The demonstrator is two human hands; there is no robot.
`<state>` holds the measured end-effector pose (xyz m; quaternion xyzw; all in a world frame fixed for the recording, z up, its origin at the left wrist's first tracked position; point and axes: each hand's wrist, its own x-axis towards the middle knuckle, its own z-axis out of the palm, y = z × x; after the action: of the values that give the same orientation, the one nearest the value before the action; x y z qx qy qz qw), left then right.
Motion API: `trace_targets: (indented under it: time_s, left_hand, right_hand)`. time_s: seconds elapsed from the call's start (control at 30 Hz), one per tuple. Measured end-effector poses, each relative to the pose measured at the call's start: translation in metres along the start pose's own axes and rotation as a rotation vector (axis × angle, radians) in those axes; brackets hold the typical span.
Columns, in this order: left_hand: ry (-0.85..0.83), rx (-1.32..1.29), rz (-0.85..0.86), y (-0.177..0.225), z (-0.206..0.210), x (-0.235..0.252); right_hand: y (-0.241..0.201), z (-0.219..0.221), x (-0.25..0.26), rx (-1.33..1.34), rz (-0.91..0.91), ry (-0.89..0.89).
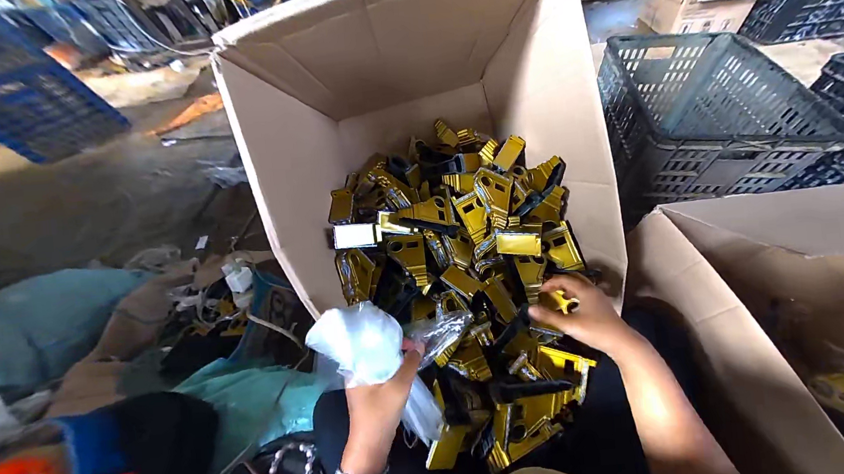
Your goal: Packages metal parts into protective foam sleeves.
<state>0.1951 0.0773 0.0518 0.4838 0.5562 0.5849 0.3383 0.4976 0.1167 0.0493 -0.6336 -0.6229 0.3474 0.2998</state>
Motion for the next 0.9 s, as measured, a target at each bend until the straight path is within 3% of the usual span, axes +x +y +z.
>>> trace_targets:
  time_s: [0.1, 0.17, 0.2, 0.33, 0.43, 0.5, 0.57, 0.63, 0.73, 0.77, 0.83, 0.9]
  left_hand:
    - [-0.006, -0.068, -0.008, 0.003, 0.010, -0.001]
    - [0.019, -0.075, 0.013, 0.002, 0.017, 0.001]
    - [0.030, -0.073, 0.021, 0.003, 0.018, 0.003]
    - [-0.014, -0.052, 0.069, 0.006, 0.024, 0.005]
    - [-0.045, -0.005, 0.221, 0.003, 0.033, 0.005]
    - [-0.053, 0.048, 0.335, 0.002, 0.038, 0.010]
    - [-0.072, 0.086, 0.397, 0.002, 0.040, 0.015]
    - [-0.103, 0.120, 0.414, 0.007, 0.044, 0.020]
    - [-0.187, 0.098, 0.346, 0.018, 0.053, 0.022]
    - [-0.242, 0.032, 0.238, 0.024, 0.058, 0.018]
    - [-0.298, -0.158, -0.059, 0.039, 0.067, 0.012]
    - [-0.292, -0.333, -0.213, 0.059, 0.072, 0.010]
  right_hand:
    - [-0.008, 0.018, 0.004, -0.464, 0.272, -0.370]
    - [-0.007, 0.023, 0.001, -0.561, 0.289, -0.347]
    - [-0.002, 0.019, -0.004, -0.490, 0.240, -0.281]
    - [0.009, 0.012, -0.026, 0.161, 0.068, 0.066]
    - [0.009, 0.016, -0.025, 0.804, 0.190, 0.186]
    - [0.002, 0.008, -0.017, 1.199, 0.123, 0.272]
    - [-0.008, -0.006, -0.013, 1.343, -0.029, 0.254]
    - [-0.023, -0.019, -0.011, 1.077, -0.189, 0.171]
    - [-0.049, -0.024, -0.009, 0.351, -0.373, -0.127]
    - [-0.059, -0.017, -0.009, 0.202, -0.349, -0.149]
    - [-0.065, 0.007, -0.001, -0.062, -0.352, -0.010]
    - [-0.060, 0.027, 0.011, -0.383, -0.361, -0.025]
